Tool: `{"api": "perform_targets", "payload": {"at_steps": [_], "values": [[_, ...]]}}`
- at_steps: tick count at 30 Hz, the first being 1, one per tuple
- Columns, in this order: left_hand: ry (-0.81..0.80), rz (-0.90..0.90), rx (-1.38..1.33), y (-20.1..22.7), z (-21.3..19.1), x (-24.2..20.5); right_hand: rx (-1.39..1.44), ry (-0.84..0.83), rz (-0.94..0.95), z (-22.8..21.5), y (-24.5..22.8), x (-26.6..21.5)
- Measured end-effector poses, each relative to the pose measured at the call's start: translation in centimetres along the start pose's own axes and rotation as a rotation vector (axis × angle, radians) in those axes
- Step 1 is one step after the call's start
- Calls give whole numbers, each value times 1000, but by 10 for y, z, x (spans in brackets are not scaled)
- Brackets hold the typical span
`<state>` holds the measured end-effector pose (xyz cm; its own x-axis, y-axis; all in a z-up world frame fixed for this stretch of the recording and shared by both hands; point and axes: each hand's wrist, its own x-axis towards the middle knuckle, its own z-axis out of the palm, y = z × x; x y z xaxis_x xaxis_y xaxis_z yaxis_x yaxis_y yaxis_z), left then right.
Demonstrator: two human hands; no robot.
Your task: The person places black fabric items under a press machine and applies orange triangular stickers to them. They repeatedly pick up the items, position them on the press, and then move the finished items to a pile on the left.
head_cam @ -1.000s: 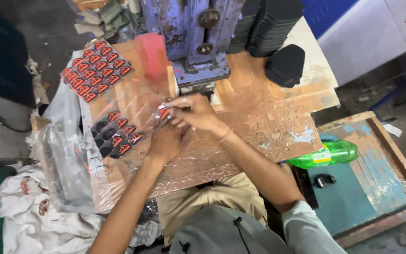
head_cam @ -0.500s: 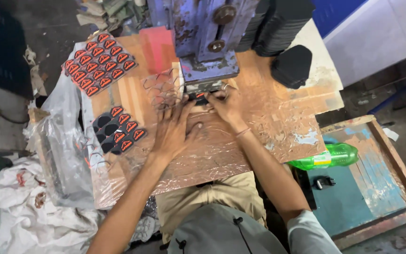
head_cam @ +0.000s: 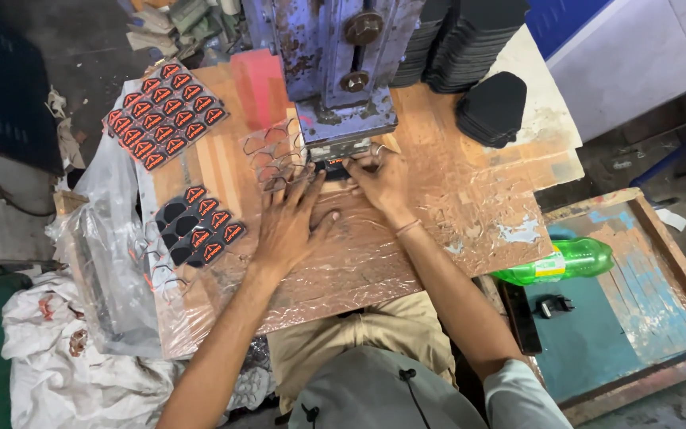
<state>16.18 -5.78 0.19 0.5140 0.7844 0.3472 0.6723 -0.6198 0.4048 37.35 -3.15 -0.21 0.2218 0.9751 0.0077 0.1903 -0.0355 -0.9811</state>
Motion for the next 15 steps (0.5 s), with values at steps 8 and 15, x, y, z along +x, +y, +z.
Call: {"api": "perform_targets", "payload": {"at_steps": [8, 15], "values": [[-13, -23, -28, -2, -4, 4, -428, 11, -360, -39, -16, -34], [11, 8, -18, -2, -2, 3, -816, -100, -610, -38, -35, -48]]}}
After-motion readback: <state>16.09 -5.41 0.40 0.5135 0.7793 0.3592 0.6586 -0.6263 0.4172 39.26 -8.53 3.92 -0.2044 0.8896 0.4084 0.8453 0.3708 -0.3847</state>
